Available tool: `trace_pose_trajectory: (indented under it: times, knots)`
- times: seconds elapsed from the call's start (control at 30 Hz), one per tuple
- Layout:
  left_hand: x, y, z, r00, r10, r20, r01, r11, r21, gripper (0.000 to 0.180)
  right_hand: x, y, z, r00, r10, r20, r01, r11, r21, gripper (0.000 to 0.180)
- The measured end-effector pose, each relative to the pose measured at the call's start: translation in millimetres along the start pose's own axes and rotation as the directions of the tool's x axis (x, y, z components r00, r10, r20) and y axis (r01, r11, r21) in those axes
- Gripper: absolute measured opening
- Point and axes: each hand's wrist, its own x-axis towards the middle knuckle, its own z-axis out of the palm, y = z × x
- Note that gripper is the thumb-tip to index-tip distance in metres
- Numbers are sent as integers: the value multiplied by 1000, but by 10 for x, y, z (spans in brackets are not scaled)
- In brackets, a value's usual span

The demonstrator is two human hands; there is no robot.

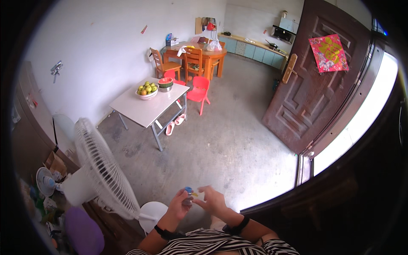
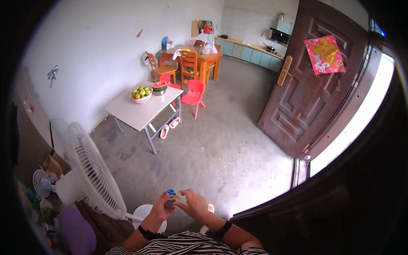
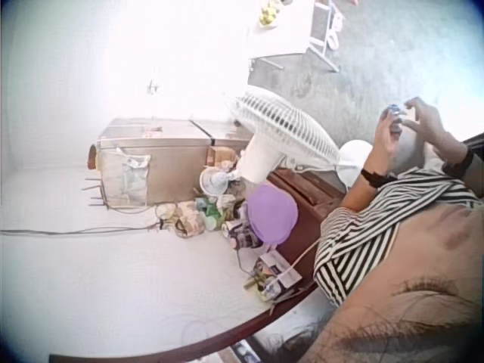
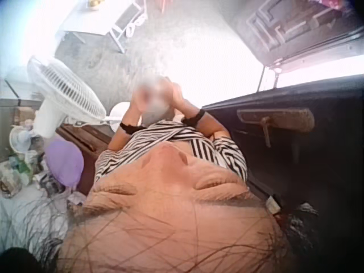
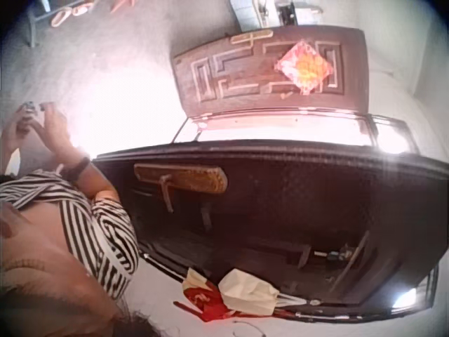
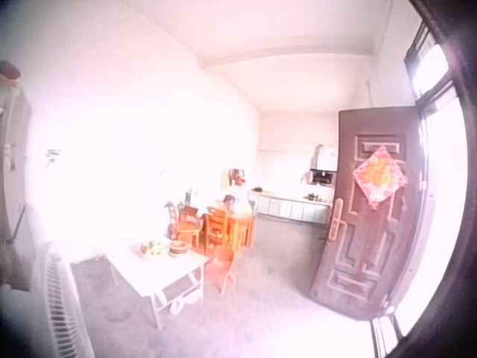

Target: The person manipulates small plastic component parts at a kitchen sink, moves through various rooms and a storage area to find a power cable, and then continues holding and examining the blue and yellow component parts by hand.

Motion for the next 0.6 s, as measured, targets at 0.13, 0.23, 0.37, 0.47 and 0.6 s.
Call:
trace_pose_trajectory:
  times: [0.13, 0.23, 0.37, 0.47, 0.6]
  knots:
    - [571, 70, 126, 995, 98, 30, -94, 990, -108, 21, 669, 552, 31, 958, -278, 66, 279, 960, -5, 22]
    - [1062, 279, 502, 941, 200, 275, -189, 980, -63, 19, 1360, 615, -302, 648, 58, 760, -749, 231, 621, 23]
    - [1663, 554, 737, 972, 234, 22, -230, 965, -126, 18, 1987, 829, -465, 939, -1, 344, -140, 913, 383, 28]
    - [2050, 664, 724, 973, 229, -9, -228, 966, -119, 19, 2406, 803, -629, 832, -549, 72, 554, 824, -122, 19]
    - [2528, 958, 908, 940, 167, 296, -143, 985, -99, 18, 2971, 1127, -572, 909, -375, 182, 356, 925, 130, 21]
